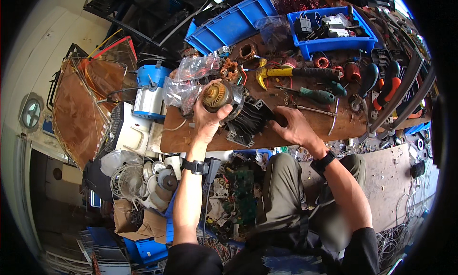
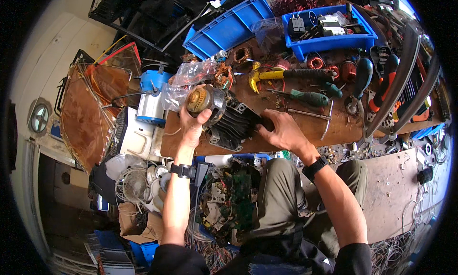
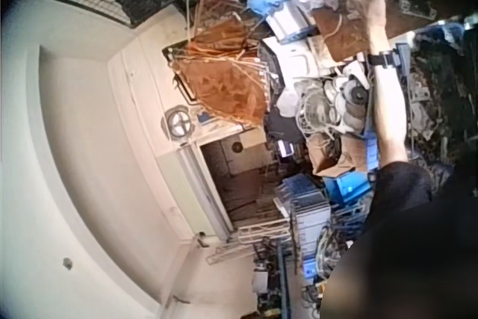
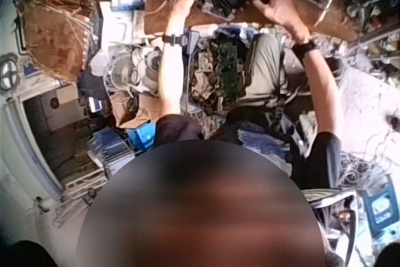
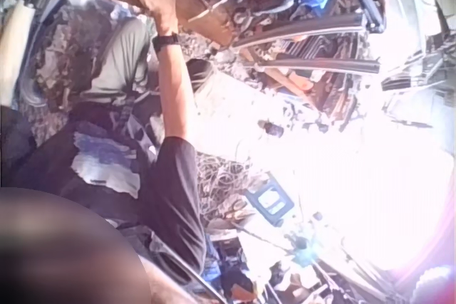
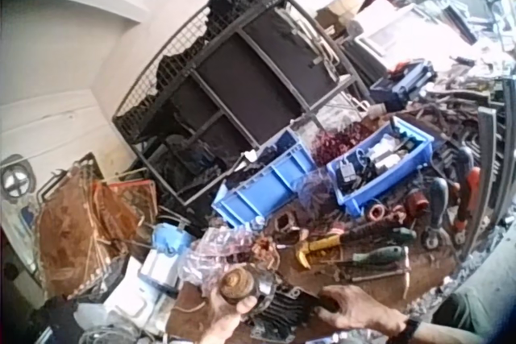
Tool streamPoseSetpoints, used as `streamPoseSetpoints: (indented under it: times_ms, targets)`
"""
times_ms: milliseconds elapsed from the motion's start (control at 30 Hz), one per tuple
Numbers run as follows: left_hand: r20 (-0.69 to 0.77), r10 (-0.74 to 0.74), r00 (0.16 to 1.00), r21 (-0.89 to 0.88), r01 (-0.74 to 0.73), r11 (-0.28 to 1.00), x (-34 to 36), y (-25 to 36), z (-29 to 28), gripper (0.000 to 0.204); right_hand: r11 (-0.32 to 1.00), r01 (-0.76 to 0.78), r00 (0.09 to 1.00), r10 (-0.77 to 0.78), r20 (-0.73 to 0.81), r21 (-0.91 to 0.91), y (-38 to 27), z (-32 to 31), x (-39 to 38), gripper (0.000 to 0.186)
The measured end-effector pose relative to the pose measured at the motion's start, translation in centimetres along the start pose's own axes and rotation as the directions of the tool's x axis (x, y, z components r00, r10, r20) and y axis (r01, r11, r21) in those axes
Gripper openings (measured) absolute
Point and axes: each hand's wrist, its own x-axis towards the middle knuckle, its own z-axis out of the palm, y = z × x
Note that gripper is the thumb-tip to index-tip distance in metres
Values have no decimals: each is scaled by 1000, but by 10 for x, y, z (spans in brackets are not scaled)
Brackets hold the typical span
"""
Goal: Dismantling an electric motor on a workbench using hand tools.
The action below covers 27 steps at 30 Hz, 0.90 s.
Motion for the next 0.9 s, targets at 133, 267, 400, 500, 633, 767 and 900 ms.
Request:
streamPoseSetpoints:
  times_ms: [133, 267, 400, 500, 633, 767, 900]
  targets:
    - [3, 56, 998, 30, -56, 998, -5, 1, 0, 92, 1000, -19, 1000, 19, 17, -4, -4, 0, 1, 40]
    - [-5, 55, 998, 51, -55, 997, -6, 4, 2, 93, 1000, -18, 1000, 18, 4, -7, -2, 0, 2, 42]
    - [-9, 45, 999, 55, -45, 997, -10, 7, 2, 92, 998, -60, 998, 59, 24, 11, -6, 1, 3, 45]
    - [2, 35, 999, 65, -35, 997, -12, 6, 3, 93, 999, -46, 999, 46, -10, -4, -3, 1, 2, 45]
    - [-28, 54, 998, 50, -52, 997, -14, 0, 2, 94, 997, -76, 997, 76, 13, -22, -6, 0, 3, 44]
    - [-28, 49, 998, 12, -49, 999, -12, -2, 2, 95, 999, -49, 999, 49, 7, 20, -2, 0, 2, 43]
    - [-19, 58, 998, 28, -58, 998, -15, -4, 0, 94, 998, -51, 999, 51, 6, 43, 0, 1, 2, 40]
